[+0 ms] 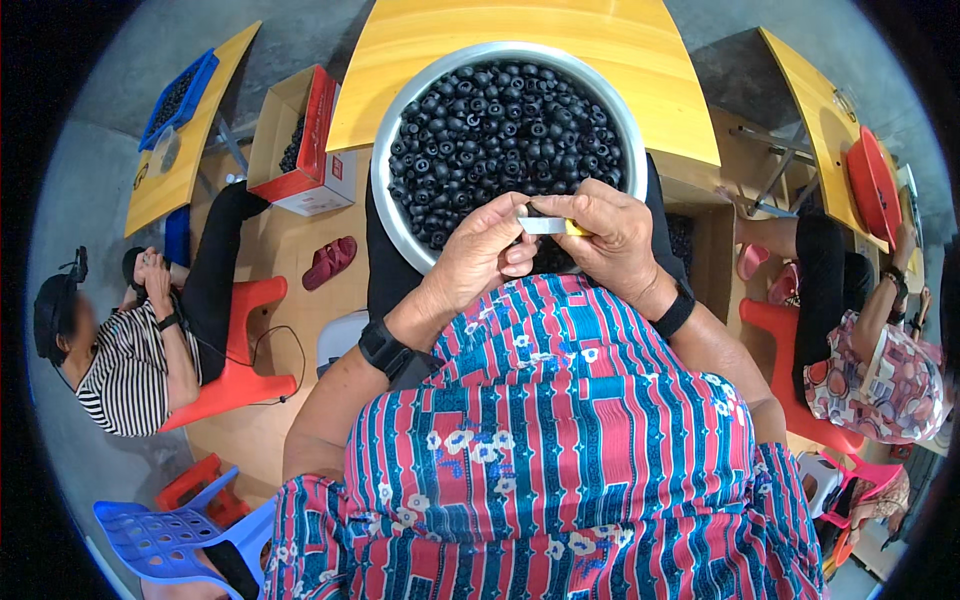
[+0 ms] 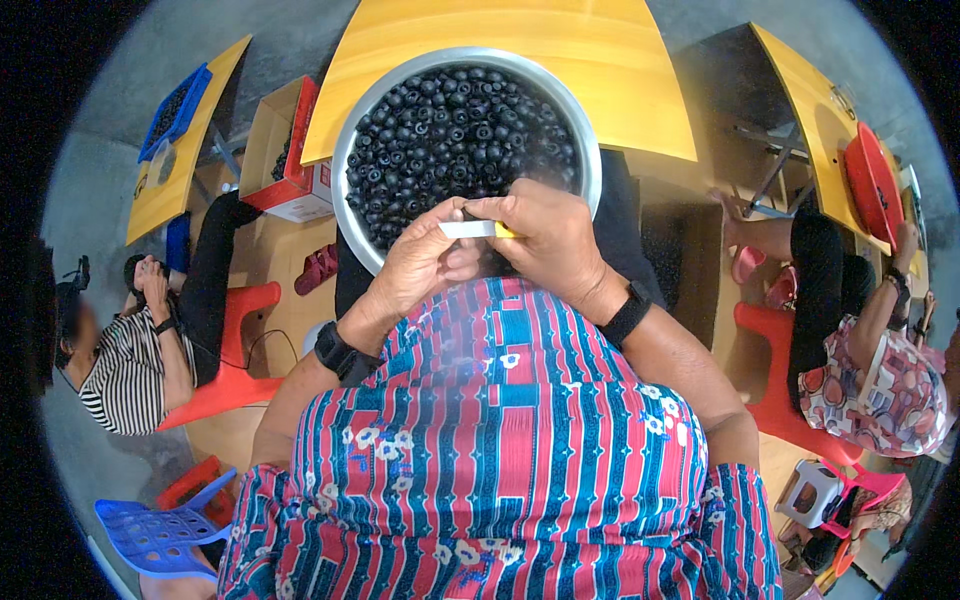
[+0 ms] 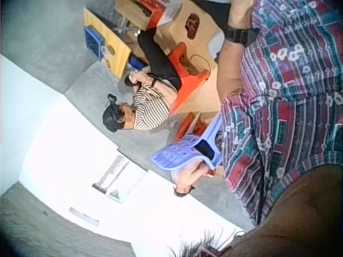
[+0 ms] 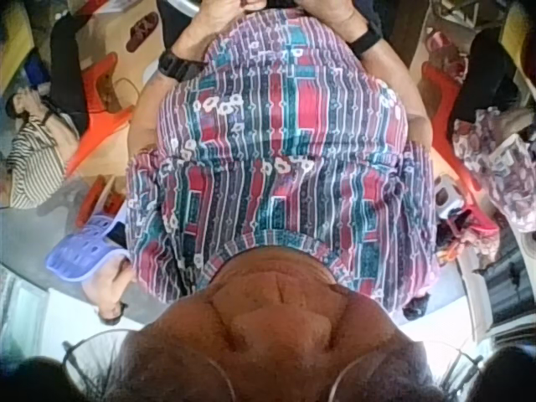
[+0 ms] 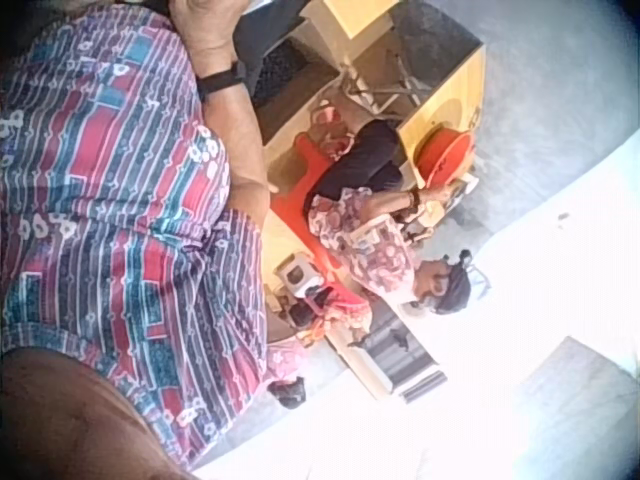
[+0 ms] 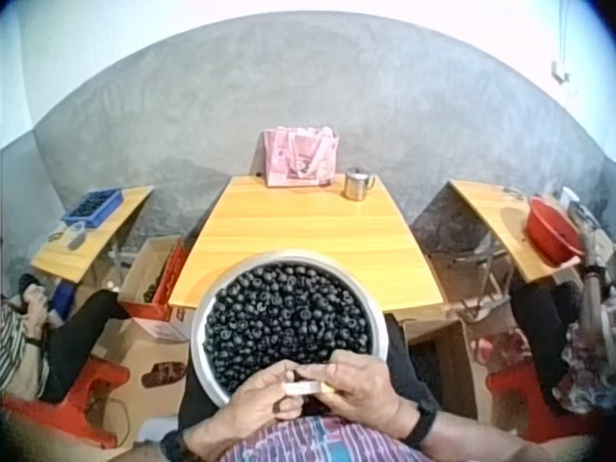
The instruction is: Peeling small dark fruits with a small knife and placing them into a container.
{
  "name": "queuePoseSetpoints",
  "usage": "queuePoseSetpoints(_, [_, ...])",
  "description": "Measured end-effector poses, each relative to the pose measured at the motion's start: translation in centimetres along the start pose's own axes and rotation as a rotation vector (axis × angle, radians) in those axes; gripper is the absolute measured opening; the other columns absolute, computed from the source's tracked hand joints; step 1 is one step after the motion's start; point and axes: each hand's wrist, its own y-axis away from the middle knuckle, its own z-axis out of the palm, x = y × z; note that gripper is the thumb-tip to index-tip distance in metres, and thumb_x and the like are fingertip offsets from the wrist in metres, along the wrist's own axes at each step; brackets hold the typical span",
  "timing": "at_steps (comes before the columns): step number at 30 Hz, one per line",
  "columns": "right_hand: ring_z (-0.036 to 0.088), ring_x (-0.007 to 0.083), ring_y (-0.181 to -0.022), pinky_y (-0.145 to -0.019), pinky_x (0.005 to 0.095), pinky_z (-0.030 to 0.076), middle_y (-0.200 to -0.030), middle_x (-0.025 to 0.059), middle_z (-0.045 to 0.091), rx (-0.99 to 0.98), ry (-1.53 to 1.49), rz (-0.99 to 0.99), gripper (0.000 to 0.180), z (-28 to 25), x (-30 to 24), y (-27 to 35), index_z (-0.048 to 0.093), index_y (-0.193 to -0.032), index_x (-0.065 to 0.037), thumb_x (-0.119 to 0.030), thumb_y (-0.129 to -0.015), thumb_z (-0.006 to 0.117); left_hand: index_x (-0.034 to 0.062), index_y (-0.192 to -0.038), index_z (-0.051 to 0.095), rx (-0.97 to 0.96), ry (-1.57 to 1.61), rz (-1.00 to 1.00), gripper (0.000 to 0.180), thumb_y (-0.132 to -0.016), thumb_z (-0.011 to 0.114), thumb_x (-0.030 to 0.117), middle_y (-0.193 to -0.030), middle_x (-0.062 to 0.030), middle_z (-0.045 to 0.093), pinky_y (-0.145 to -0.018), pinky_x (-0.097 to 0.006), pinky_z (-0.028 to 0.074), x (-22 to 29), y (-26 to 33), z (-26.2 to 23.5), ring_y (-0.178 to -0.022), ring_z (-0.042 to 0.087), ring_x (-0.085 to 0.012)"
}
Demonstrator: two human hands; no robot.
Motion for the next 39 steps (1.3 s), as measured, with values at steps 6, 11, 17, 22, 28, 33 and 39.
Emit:
queuePoseSetpoints(6, [0.058, 0.0249, -0.060, -0.053, 0.0340, 0.046, -0.067, 0.0080, 0.055, -0.001, 0.017, -0.043, 0.031, -0.24, -0.03, -0.18, 0.071, -0.094, -0.010, -0.002, -0.065, 0.074, 0.0083, -0.110, 0.052, 0.022, 0.038, -0.057, 0.020, -0.101, 0.047, 0.025, -0.082, 0.0042, 0.046, -0.058, -0.019, 0.035, 0.14, -0.15, 0.11, -0.066, 0.042, -0.0020])
queuePoseSetpoints(11, [0.059, 0.0248, -0.061, -0.054, 0.0340, 0.046, -0.067, 0.0084, 0.056, -0.007, -0.009, -0.009, 0.032, -0.38, -0.12, -0.35, 0.071, -0.095, -0.009, -0.001, -0.064, 0.075, 0.0085, -0.112, 0.053, 0.044, 0.042, -0.032, 0.021, -0.101, 0.049, 0.026, -0.082, 0.0042, 0.047, -0.058, -0.019, 0.035, 0.09, -0.10, 0.14, -0.064, 0.042, -0.0023])
queuePoseSetpoints(17, [0.060, 0.0248, -0.063, -0.057, 0.0337, 0.048, -0.069, 0.0090, 0.057, -0.038, -0.027, 0.042, 0.034, -0.24, -0.14, -0.41, 0.071, -0.098, -0.010, -0.001, -0.066, 0.075, 0.0083, -0.120, 0.052, 0.012, 0.037, -0.023, 0.026, -0.100, 0.050, 0.024, -0.084, 0.0039, 0.048, -0.060, -0.019, 0.037, -0.06, -0.02, -0.60, -0.066, 0.042, -0.0026])
queuePoseSetpoints(22, [0.060, 0.0250, -0.064, -0.057, 0.0336, 0.048, -0.070, 0.0090, 0.058, -0.072, 0.014, 0.041, 0.034, -0.39, -0.23, -0.56, 0.071, -0.099, -0.009, -0.001, -0.066, 0.074, 0.0083, -0.121, 0.052, 0.010, 0.038, -0.024, 0.027, -0.099, 0.051, 0.025, -0.085, 0.0037, 0.049, -0.060, -0.018, 0.038, -0.11, -0.17, -0.72, -0.066, 0.043, -0.0025])
queuePoseSetpoints(28, [0.061, 0.0258, -0.065, -0.057, 0.0342, 0.048, -0.070, 0.0090, 0.058, -0.035, 0.025, 0.011, 0.032, -0.41, -0.21, -0.45, 0.070, -0.096, -0.009, -0.002, -0.065, 0.075, 0.0082, -0.116, 0.052, 0.001, 0.052, -0.028, 0.023, -0.099, 0.052, 0.024, -0.085, 0.0037, 0.049, -0.059, -0.018, 0.037, -0.08, -0.19, -0.76, -0.066, 0.043, -0.0025])
queuePoseSetpoints(33, [0.061, 0.0265, -0.065, -0.057, 0.0335, 0.048, -0.071, 0.0096, 0.059, -0.028, 0.006, 0.036, 0.026, -0.39, 0.03, -0.34, 0.069, -0.092, -0.008, -0.005, -0.067, 0.076, 0.0088, -0.113, 0.054, 0.004, 0.074, -0.022, 0.020, -0.099, 0.053, 0.023, -0.085, 0.0027, 0.050, -0.058, -0.018, 0.037, -0.14, -0.22, -0.72, -0.066, 0.043, -0.0031])
queuePoseSetpoints(39, [0.063, 0.0255, -0.071, -0.064, 0.0325, 0.048, -0.079, 0.0106, 0.065, -0.084, -0.149, 0.261, 0.024, -0.30, 0.12, -0.42, 0.070, -0.098, -0.007, -0.011, -0.074, 0.076, 0.0102, -0.108, 0.055, 0.052, 0.042, 0.028, 0.014, -0.097, 0.057, 0.019, -0.088, 0.0014, 0.055, -0.056, -0.018, 0.037, -0.08, -0.27, -0.62, -0.064, 0.042, -0.0035])
